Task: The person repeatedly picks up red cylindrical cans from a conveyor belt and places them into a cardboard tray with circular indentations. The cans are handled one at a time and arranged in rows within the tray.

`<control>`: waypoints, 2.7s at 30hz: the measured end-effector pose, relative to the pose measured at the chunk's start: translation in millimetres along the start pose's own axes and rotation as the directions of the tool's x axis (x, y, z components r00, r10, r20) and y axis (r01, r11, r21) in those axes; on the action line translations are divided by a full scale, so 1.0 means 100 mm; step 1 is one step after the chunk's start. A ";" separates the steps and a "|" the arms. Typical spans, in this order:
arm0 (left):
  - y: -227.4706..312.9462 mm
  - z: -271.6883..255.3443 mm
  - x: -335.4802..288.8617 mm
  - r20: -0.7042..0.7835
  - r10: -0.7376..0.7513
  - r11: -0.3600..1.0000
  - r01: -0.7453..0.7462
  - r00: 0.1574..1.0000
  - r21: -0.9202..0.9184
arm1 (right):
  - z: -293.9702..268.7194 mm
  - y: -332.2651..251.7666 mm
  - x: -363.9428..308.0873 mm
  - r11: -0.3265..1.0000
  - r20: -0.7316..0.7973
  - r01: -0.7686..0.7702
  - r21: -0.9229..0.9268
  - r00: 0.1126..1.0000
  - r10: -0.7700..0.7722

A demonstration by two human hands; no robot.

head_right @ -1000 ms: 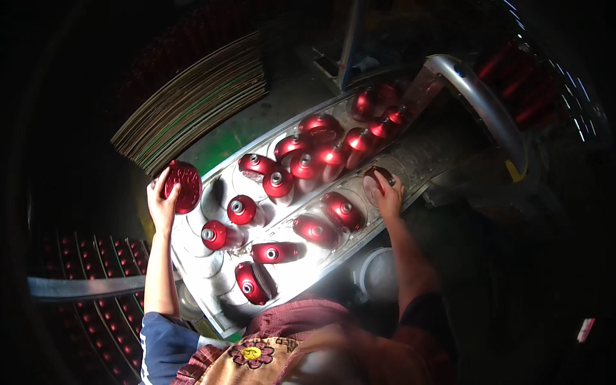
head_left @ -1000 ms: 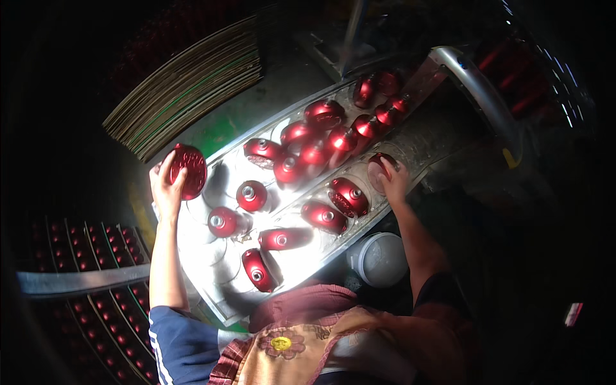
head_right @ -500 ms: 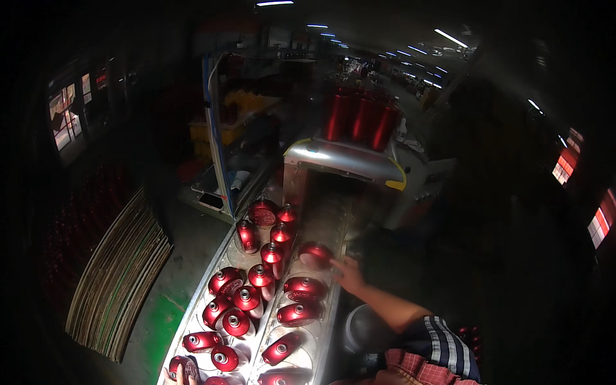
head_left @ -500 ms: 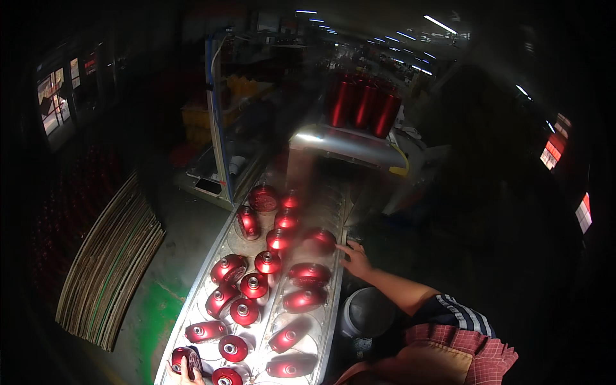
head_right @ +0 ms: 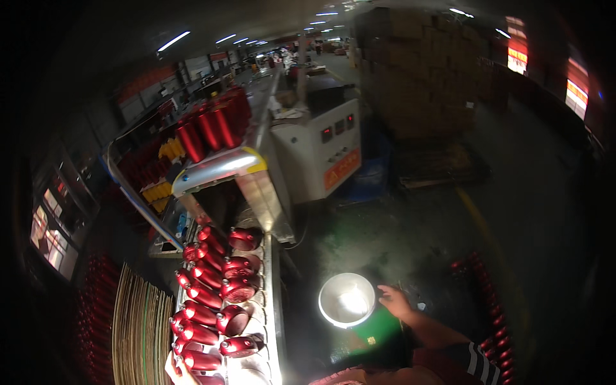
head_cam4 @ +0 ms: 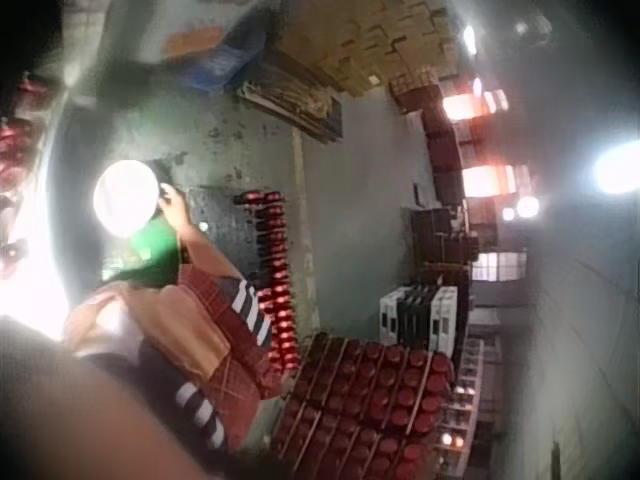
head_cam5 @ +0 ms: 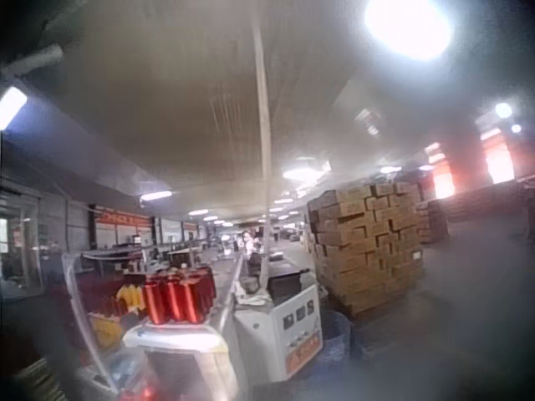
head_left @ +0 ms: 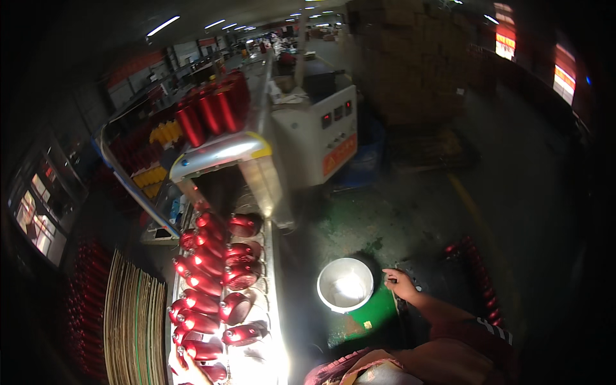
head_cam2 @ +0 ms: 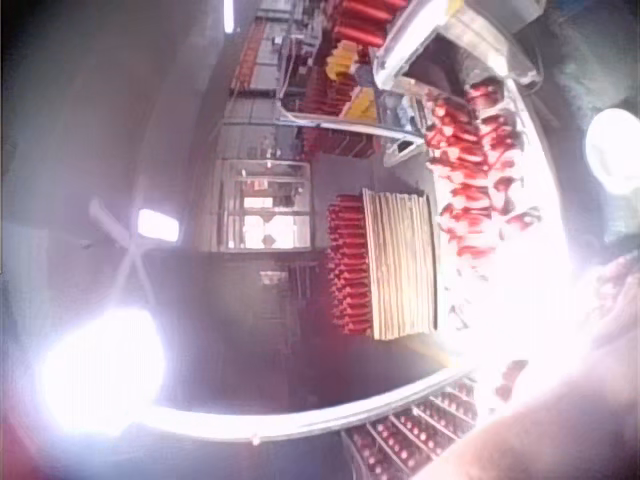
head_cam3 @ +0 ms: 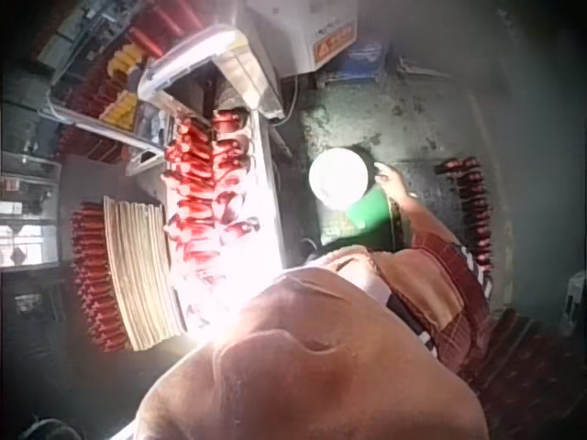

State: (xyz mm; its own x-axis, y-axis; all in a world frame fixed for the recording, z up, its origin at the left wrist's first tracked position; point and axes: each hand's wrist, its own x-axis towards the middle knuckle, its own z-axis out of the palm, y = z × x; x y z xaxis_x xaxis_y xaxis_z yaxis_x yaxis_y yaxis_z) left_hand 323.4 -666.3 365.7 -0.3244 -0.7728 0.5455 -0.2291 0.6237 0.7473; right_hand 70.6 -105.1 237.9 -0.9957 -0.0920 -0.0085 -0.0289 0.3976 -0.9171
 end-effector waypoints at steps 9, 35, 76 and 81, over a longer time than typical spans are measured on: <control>2.35 1.78 -1.29 0.630 0.258 0.944 -0.052 0.733 -0.326 | -1.62 1.53 -1.62 0.974 -0.317 -0.219 0.060 0.921 0.226; 3.33 2.93 -7.46 0.347 0.338 0.815 0.089 -0.875 -0.572 | -1.70 2.41 -5.51 0.488 -0.762 -0.708 0.511 -0.110 0.638; 2.59 2.05 -4.13 0.987 0.106 0.428 0.901 -0.125 0.068 | -1.97 1.79 -3.08 0.283 -0.258 0.098 0.954 0.747 0.612; 2.47 1.82 -3.60 0.965 0.157 -0.031 0.978 0.210 -0.207 | -1.73 0.99 -1.89 -0.020 -0.020 0.025 0.999 0.974 0.224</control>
State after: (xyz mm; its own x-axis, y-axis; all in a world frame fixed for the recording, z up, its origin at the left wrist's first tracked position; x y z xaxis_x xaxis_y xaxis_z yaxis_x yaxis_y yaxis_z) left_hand 216.3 -212.9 284.6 -0.9897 0.0494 -0.1344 -0.1199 -0.7990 0.5892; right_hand 240.7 109.7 218.1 -0.9784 0.0175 -0.2060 0.0636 -0.9226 -0.3805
